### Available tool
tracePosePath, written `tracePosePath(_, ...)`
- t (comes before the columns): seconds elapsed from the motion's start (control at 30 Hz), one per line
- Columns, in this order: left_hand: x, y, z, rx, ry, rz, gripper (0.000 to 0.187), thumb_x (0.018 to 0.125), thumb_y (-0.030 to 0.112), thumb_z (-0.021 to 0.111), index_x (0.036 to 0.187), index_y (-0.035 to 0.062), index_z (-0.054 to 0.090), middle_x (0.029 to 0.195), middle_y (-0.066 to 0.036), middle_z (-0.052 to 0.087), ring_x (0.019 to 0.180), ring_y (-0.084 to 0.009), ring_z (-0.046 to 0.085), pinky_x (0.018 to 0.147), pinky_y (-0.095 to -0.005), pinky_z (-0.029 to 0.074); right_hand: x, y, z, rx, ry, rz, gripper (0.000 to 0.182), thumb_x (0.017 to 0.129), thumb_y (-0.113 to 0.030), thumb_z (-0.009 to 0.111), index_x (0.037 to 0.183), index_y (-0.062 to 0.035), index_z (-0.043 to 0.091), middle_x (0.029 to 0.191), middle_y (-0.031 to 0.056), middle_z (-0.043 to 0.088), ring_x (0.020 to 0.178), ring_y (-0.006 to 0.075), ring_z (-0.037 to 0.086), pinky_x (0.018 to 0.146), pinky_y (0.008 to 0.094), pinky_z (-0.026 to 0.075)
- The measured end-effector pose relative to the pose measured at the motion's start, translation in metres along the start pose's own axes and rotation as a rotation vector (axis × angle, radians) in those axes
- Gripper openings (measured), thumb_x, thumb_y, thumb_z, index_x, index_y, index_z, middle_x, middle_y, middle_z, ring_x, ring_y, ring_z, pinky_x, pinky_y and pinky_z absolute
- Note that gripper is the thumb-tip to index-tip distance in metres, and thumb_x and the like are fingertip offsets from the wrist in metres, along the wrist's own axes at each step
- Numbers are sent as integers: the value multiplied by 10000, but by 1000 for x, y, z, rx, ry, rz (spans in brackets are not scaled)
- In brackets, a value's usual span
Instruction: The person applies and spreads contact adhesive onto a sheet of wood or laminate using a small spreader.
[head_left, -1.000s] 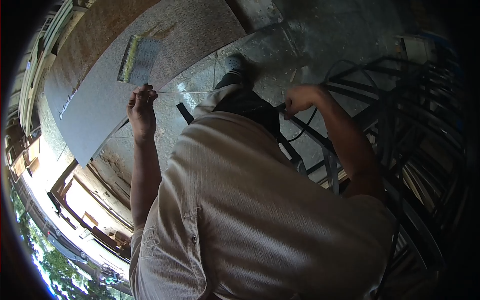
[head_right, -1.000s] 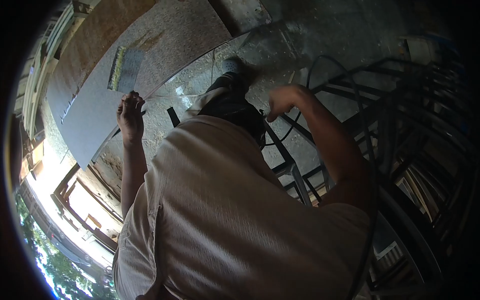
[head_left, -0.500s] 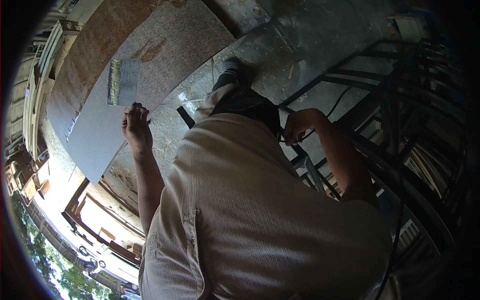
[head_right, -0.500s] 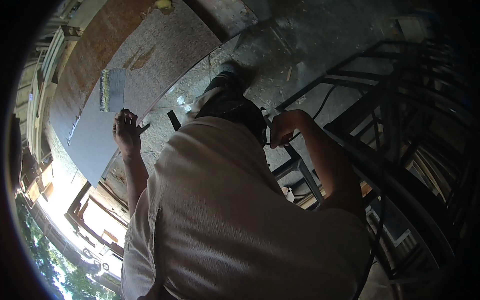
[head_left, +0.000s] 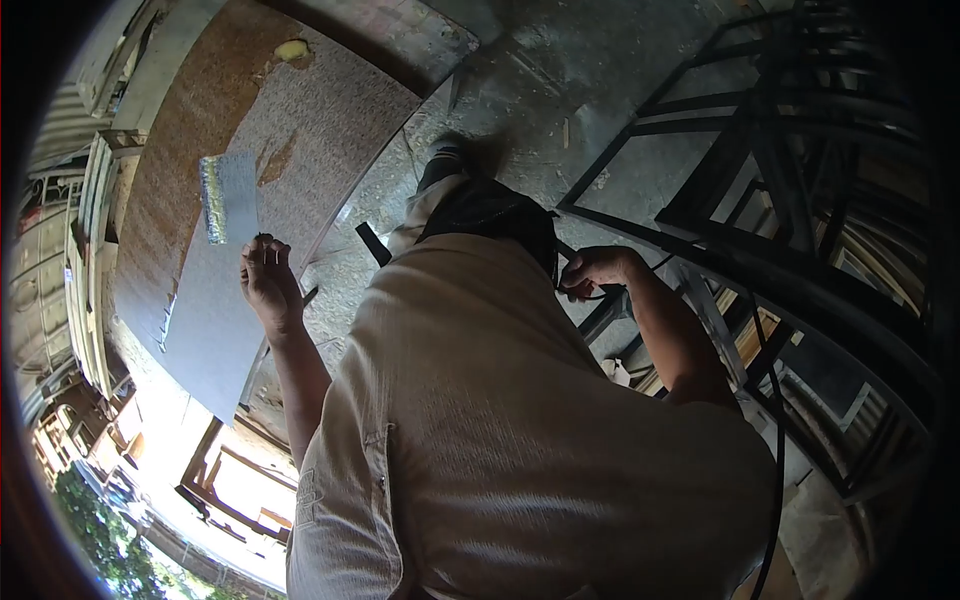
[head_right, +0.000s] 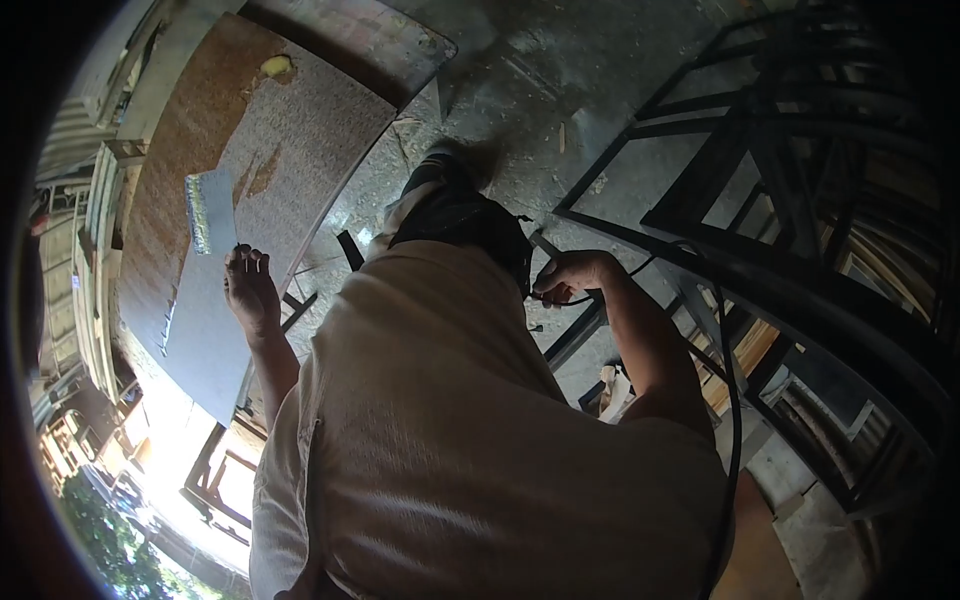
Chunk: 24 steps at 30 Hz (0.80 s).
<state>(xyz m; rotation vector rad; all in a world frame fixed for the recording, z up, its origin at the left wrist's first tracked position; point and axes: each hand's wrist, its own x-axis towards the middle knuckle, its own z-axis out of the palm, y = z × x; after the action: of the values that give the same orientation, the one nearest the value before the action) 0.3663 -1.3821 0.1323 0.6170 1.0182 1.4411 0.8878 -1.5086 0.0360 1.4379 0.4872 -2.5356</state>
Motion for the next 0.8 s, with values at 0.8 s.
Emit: tracePosePath(0.8, 35, 17, 49, 36, -246, 48, 116, 936, 216, 641, 965, 106, 663, 943, -42, 660, 878, -161, 611, 839, -343, 454, 28, -175, -90, 306, 574, -729, 319, 857, -338, 719, 655, -145, 565, 575, -16, 555, 458, 107, 502, 459, 262, 387)
